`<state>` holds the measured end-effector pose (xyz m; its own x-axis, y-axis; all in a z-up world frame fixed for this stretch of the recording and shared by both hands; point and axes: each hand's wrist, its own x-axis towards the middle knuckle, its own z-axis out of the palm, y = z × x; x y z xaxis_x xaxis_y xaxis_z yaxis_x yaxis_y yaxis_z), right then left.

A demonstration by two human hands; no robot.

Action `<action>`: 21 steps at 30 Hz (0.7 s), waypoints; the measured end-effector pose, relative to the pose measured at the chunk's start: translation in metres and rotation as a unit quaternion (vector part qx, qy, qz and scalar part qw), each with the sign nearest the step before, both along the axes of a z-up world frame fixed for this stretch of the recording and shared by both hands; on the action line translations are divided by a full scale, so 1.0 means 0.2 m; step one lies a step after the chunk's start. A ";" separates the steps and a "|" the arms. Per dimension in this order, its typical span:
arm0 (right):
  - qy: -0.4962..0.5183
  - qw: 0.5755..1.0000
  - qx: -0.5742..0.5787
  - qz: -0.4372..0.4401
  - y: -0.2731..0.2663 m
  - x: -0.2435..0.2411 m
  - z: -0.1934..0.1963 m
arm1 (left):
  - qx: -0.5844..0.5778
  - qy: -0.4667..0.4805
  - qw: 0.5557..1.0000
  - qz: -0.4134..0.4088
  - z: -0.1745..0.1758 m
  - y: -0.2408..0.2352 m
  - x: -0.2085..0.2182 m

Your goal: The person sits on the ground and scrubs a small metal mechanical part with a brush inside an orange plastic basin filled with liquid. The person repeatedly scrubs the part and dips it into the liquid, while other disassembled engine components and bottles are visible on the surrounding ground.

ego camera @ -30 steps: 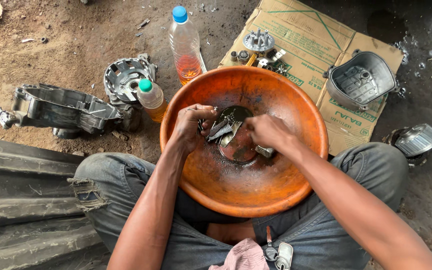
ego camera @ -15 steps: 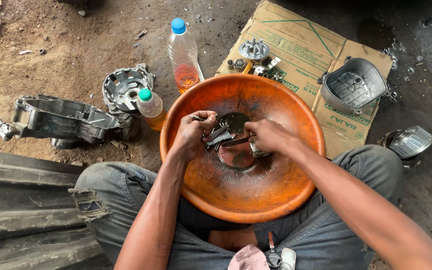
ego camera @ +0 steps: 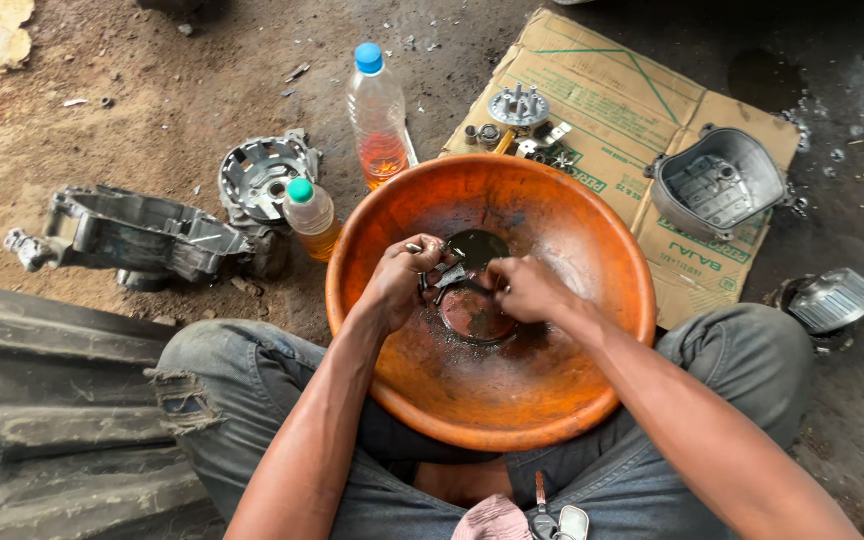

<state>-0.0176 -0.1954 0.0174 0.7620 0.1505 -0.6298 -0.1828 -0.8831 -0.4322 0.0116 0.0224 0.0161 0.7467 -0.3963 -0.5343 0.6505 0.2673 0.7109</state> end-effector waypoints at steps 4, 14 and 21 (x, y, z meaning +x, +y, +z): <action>-0.012 0.963 0.196 -0.183 -0.05 0.06 0.03 | -0.039 -0.014 0.999 -0.026 -0.03 -0.01 0.00; -0.040 0.804 0.528 -0.271 -0.04 0.06 0.05 | -0.029 -0.024 0.999 -0.032 -0.10 -0.04 -0.02; -0.070 0.790 0.544 -0.274 0.01 0.04 0.05 | -0.026 -0.011 0.999 -0.034 -0.08 -0.06 -0.05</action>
<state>-0.0104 -0.1942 0.0284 0.9514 0.1681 -0.2581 -0.2913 0.2187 -0.9313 0.0024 0.0097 -0.0006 0.7283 -0.4732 -0.4957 0.6532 0.2607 0.7109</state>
